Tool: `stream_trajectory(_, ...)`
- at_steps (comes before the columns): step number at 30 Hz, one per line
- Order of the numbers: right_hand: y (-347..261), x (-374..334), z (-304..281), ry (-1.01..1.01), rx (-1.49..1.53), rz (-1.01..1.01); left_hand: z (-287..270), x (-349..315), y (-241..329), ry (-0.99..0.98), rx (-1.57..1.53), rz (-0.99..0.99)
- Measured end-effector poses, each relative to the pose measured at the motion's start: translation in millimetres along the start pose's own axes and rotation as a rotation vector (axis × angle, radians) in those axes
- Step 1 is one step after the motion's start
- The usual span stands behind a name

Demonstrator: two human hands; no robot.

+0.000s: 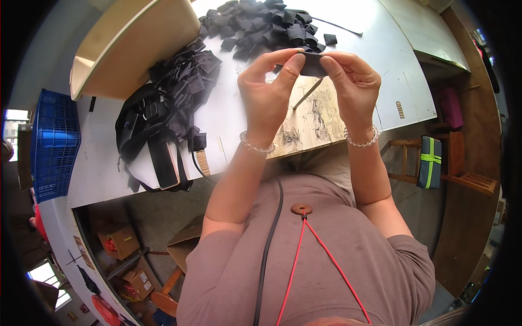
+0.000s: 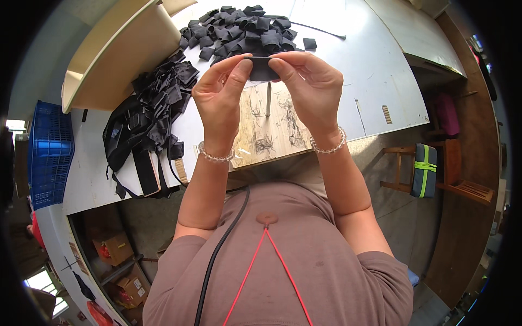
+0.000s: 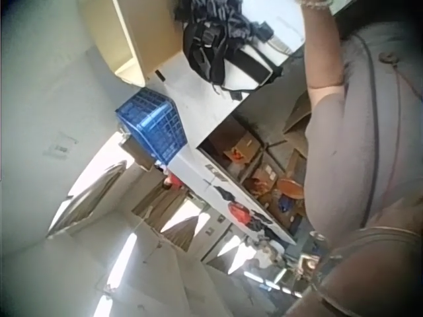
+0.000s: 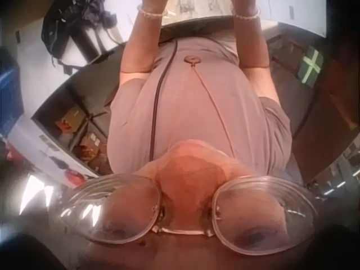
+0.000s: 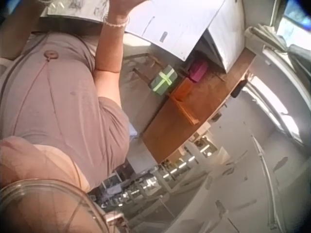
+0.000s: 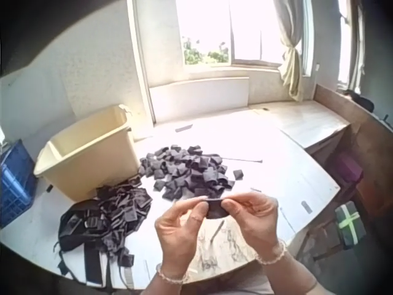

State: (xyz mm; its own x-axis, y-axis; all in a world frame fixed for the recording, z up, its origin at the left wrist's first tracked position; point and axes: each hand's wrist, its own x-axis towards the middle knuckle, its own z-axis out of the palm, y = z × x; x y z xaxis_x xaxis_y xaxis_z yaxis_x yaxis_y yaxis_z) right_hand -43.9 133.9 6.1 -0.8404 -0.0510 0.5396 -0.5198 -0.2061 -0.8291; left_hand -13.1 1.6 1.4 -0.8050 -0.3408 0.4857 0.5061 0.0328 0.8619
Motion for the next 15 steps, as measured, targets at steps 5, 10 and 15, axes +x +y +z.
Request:
stream_trajectory(5,41.2,32.5,-7.5,-0.02,0.107,0.365,-30.7,-4.9,-46.6,0.208,-0.269,-0.271)
stream_trajectory(10,92.5,70.8,-14.1,-0.068,0.081,0.596,-89.8,-6.3,-65.2,0.123,0.422,-0.146)
stream_trajectory(15,116.6,102.1,-9.4,-0.12,0.068,0.639,-143.7,11.1,-65.9,0.17,1.046,-0.039)
